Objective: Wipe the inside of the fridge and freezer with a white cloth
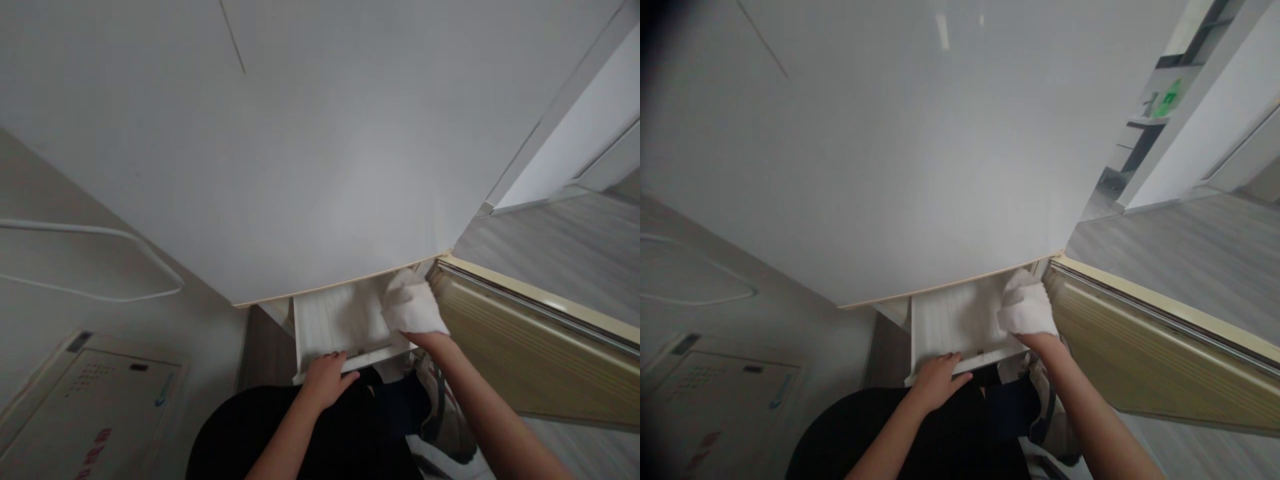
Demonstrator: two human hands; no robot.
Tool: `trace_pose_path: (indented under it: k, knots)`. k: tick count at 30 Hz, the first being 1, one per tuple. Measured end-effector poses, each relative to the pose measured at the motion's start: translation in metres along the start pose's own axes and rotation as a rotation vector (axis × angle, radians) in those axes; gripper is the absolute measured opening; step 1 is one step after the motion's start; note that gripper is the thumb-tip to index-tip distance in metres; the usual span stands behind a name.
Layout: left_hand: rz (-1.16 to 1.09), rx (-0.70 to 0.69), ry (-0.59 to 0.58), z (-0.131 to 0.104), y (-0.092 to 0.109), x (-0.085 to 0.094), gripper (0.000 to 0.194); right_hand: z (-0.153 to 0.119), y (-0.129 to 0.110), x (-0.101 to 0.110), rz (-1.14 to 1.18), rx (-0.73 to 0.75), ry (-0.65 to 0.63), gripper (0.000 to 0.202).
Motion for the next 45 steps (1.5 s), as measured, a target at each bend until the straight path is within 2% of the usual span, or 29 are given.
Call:
trace_pose_path:
  k: [2, 4, 6, 7, 10, 13, 15, 17, 20, 22, 24, 30, 33, 36, 41, 43, 45]
  knots:
    - [-0.015, -0.018, 0.008, 0.001, -0.005, -0.001, 0.048, 0.018, -0.051, -0.013, -0.124, 0.287, -0.186, 0.039]
    - [-0.035, -0.026, 0.015, 0.001, -0.008, -0.002, 0.046, 0.036, -0.101, -0.034, -0.116, 0.431, -0.293, 0.029]
    - [-0.054, -0.029, 0.021, 0.0, -0.009, -0.003, 0.045, 0.047, -0.146, -0.061, -0.068, 0.662, -0.396, 0.03]
    - [-0.06, -0.029, 0.021, 0.0, -0.009, -0.004, 0.045, 0.049, -0.167, -0.074, -0.031, 0.733, -0.411, 0.03]
    - [-0.073, -0.017, 0.019, 0.001, -0.01, -0.004, 0.046, 0.05, -0.215, -0.105, 0.012, 0.759, -0.4, 0.029]
    - [-0.102, -0.02, 0.029, 0.003, -0.012, -0.004, 0.046, 0.045, -0.238, -0.117, 0.104, 0.782, -0.335, 0.032]
    - [-0.114, -0.024, 0.03, 0.003, -0.012, -0.004, 0.046, 0.045, -0.235, -0.117, 0.192, 0.819, -0.265, 0.034]
    - [-0.121, -0.03, 0.029, 0.003, -0.012, -0.003, 0.045, 0.048, -0.221, -0.118, 0.214, 0.774, -0.237, 0.036]
    - [-0.125, -0.033, 0.034, 0.002, -0.011, -0.003, 0.047, 0.052, -0.194, -0.121, 0.12, 0.688, -0.295, 0.053]
    - [-0.126, -0.026, 0.035, 0.002, -0.01, -0.002, 0.047, 0.053, -0.185, -0.123, 0.063, 0.682, -0.332, 0.065]
    - [-0.128, -0.017, 0.038, 0.002, -0.008, -0.001, 0.047, 0.053, -0.188, -0.123, 0.023, 0.646, -0.366, 0.071]
    - [-0.136, 0.001, 0.002, 0.002, -0.004, 0.006, 0.047, 0.053, -0.229, -0.123, 0.048, 0.485, -0.448, 0.082]
    - [-0.129, 0.02, -0.002, 0.002, -0.006, 0.007, 0.047, 0.062, -0.225, -0.126, 0.091, 0.493, -0.468, 0.083]
    - [-0.121, 0.032, 0.013, 0.002, -0.007, 0.004, 0.051, 0.082, -0.188, -0.125, 0.059, 0.412, -0.487, 0.081]
    - [-0.074, 0.033, 0.018, 0.002, -0.005, 0.001, 0.046, 0.114, -0.095, -0.12, -0.014, 0.078, -0.497, 0.088]
    - [-0.072, 0.026, 0.02, 0.002, -0.004, 0.0, 0.042, 0.114, -0.073, -0.122, -0.015, 0.051, -0.502, 0.094]
    - [-0.085, 0.026, 0.03, 0.001, -0.004, 0.0, 0.042, 0.108, -0.067, -0.126, -0.025, 0.027, -0.488, 0.101]
Point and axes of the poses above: each hand's wrist, its own z-axis towards the middle knuckle, its own x-axis out of the back of the hand, y = z × x, the point moved 1 cm from there along z, towards the middle knuckle, and after that the axes turned 14 degrees about -x, right-handed, at the moved point
